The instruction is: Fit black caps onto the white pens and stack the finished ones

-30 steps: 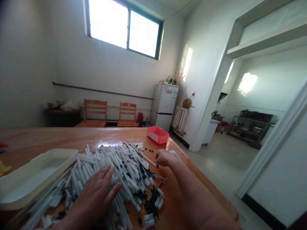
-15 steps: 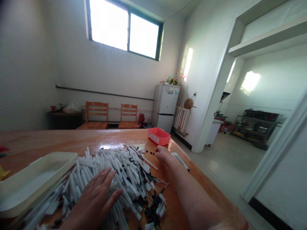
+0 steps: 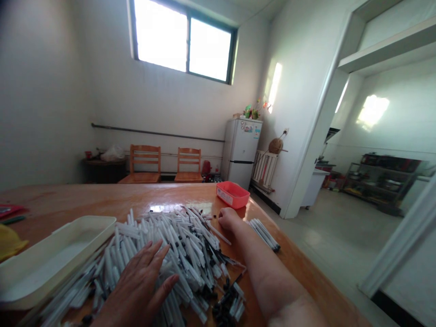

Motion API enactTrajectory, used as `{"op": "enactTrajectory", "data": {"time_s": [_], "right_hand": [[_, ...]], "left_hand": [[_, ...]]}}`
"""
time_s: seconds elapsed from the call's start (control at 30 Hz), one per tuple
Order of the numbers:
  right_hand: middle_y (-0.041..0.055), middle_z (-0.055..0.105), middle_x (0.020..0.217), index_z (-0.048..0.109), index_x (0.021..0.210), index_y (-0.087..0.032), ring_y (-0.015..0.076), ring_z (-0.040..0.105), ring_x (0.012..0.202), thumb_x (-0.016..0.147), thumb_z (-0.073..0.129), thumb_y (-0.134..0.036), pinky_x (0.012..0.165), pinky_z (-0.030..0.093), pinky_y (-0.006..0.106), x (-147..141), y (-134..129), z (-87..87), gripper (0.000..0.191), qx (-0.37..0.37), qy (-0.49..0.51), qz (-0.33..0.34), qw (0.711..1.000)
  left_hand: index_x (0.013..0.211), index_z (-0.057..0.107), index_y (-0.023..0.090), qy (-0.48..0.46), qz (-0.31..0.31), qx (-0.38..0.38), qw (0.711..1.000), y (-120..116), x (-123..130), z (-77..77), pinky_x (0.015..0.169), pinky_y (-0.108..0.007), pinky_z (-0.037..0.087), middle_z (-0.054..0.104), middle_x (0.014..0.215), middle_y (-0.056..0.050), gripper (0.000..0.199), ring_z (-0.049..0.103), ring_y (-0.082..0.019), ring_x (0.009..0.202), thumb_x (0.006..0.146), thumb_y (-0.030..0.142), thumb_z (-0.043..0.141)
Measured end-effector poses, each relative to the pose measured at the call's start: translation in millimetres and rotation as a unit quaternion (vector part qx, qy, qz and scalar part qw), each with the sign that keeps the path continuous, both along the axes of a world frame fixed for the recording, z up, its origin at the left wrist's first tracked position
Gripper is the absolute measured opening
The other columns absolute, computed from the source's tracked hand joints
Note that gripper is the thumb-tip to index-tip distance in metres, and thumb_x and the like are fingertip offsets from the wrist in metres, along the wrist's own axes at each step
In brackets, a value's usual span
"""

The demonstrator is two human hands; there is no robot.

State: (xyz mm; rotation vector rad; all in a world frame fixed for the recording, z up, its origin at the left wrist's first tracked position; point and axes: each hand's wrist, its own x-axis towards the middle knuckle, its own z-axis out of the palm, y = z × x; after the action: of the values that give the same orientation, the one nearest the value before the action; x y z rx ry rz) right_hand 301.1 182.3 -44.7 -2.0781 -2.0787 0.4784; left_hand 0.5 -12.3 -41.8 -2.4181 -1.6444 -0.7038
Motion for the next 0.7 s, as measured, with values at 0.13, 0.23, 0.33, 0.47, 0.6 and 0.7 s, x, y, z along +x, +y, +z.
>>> {"op": "enactTrajectory", "data": {"time_s": [0.13,0.23,0.33,0.47,0.6,0.7], "right_hand": [[0.0094,0.060,0.125,0.059,0.124,-0.017,0.0242,0.063,0.105,0.096,0.060,-0.034,0.088,0.055,0.043,-2.6,-3.6,3.5,0.033,-0.032,-0.006,-0.016,0.999],[0.0092,0.060,0.125,0.059,0.124,-0.017,0.0244,0.063,0.105,0.095,0.060,-0.034,0.088,0.055,0.043,-3.4,-7.6,6.1,0.033,-0.063,-0.002,-0.028,0.998],[0.0092,0.060,0.125,0.059,0.124,-0.017,0.0241,0.063,0.105,0.096,0.060,-0.034,0.088,0.055,0.043,-3.5,-11.6,8.8,0.033,-0.086,0.013,-0.050,0.995],[0.0102,0.060,0.125,0.059,0.125,-0.016,0.0239,0.063,0.105,0.096,0.060,-0.034,0.088,0.055,0.043,-4.4,-16.6,12.9,0.034,-0.109,0.044,-0.093,0.989],[0.0103,0.060,0.125,0.059,0.125,-0.016,0.0237,0.063,0.105,0.096,0.060,-0.034,0.088,0.055,0.043,-9.1,-22.4,17.4,0.034,-0.130,0.081,-0.129,0.980],[0.0110,0.060,0.125,0.059,0.124,-0.015,0.0238,0.063,0.105,0.095,0.061,-0.034,0.088,0.055,0.043,-14.8,-29.1,22.9,0.034,-0.130,0.126,-0.138,0.974]], "left_hand": [[0.139,0.056,0.016,-0.007,0.002,0.002,1.000,-0.8,-0.2,0.8,0.115,-0.055,0.033,0.050,0.150,-0.016,0.064,0.037,-0.035,0.143,0.090,0.056,0.051],[0.138,0.056,0.016,-0.009,0.003,-0.005,1.000,-1.8,0.2,2.5,0.115,-0.055,0.032,0.050,0.150,-0.017,0.063,0.036,-0.036,0.144,0.089,0.056,0.053],[0.138,0.057,0.016,-0.008,0.004,-0.017,1.000,-2.7,0.5,4.6,0.115,-0.055,0.031,0.049,0.150,-0.017,0.063,0.035,-0.036,0.144,0.089,0.055,0.053],[0.138,0.058,0.015,0.008,0.011,-0.029,0.999,-3.3,0.6,7.5,0.116,-0.055,0.029,0.049,0.150,-0.017,0.062,0.035,-0.036,0.144,0.089,0.053,0.053],[0.139,0.057,0.015,0.017,0.016,-0.039,0.999,-3.6,0.9,10.6,0.116,-0.055,0.029,0.048,0.151,-0.017,0.061,0.034,-0.036,0.144,0.089,0.051,0.052],[0.139,0.057,0.015,0.016,0.017,-0.045,0.999,-4.2,1.4,12.8,0.116,-0.055,0.029,0.048,0.151,-0.017,0.061,0.034,-0.036,0.144,0.090,0.050,0.052]]}}
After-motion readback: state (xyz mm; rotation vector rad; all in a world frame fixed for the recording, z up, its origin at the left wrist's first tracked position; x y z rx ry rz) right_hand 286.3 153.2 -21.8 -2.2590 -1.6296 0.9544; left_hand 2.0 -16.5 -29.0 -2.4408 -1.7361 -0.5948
